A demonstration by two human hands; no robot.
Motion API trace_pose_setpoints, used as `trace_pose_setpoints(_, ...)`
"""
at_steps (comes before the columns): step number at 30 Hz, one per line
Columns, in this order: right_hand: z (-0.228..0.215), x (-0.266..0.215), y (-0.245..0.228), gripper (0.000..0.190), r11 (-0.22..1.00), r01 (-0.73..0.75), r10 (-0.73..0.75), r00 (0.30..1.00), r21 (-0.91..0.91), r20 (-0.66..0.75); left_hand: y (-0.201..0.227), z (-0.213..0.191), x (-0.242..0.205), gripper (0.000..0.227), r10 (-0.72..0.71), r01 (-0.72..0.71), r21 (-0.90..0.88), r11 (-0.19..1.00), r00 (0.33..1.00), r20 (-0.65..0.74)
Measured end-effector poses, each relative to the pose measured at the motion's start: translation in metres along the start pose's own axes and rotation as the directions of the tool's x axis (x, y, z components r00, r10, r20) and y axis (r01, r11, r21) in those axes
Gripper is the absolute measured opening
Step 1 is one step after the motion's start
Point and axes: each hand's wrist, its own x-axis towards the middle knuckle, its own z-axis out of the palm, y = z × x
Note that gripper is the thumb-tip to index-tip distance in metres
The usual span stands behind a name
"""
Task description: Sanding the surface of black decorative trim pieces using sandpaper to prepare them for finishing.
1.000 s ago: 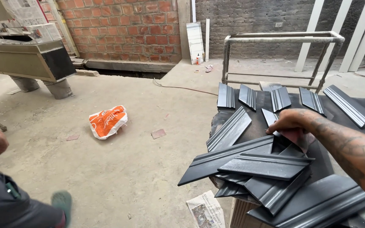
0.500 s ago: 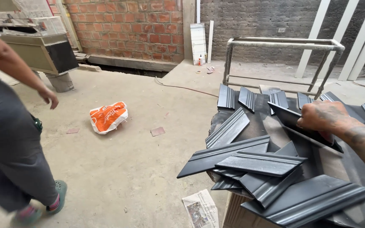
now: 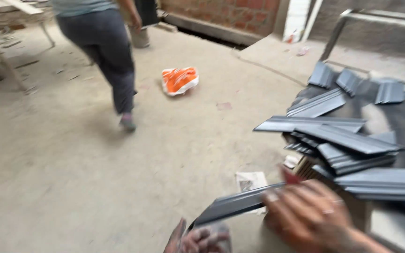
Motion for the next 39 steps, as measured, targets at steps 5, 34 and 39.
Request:
trace_pose_setpoints(5, 0.091, -0.033, -0.106, 0.016, 0.967, -0.154, 0.165, 0.986, 0.205, -0.034, -0.016, 0.037, -0.070, 0.076, 0.158, -0.123, 0.174, 0.977, 0.967, -0.202)
trace_pose_setpoints(34, 0.164, -0.137, -0.166, 0.108, 0.214, -0.737, 0.244, 0.675, 0.641, 0.696, -0.001, -0.026, 0.021, 0.022, 0.641, -0.309, 0.671, 0.674, 0.696, -0.324)
trace_pose_setpoints(39, 0.149, -0.119, -0.142, 0.011, -0.395, -0.581, 0.825, 0.115, 0.712, 0.553, -0.007, -0.026, 0.021, 0.020, 0.654, -0.374, 0.658, 0.654, 0.716, -0.243)
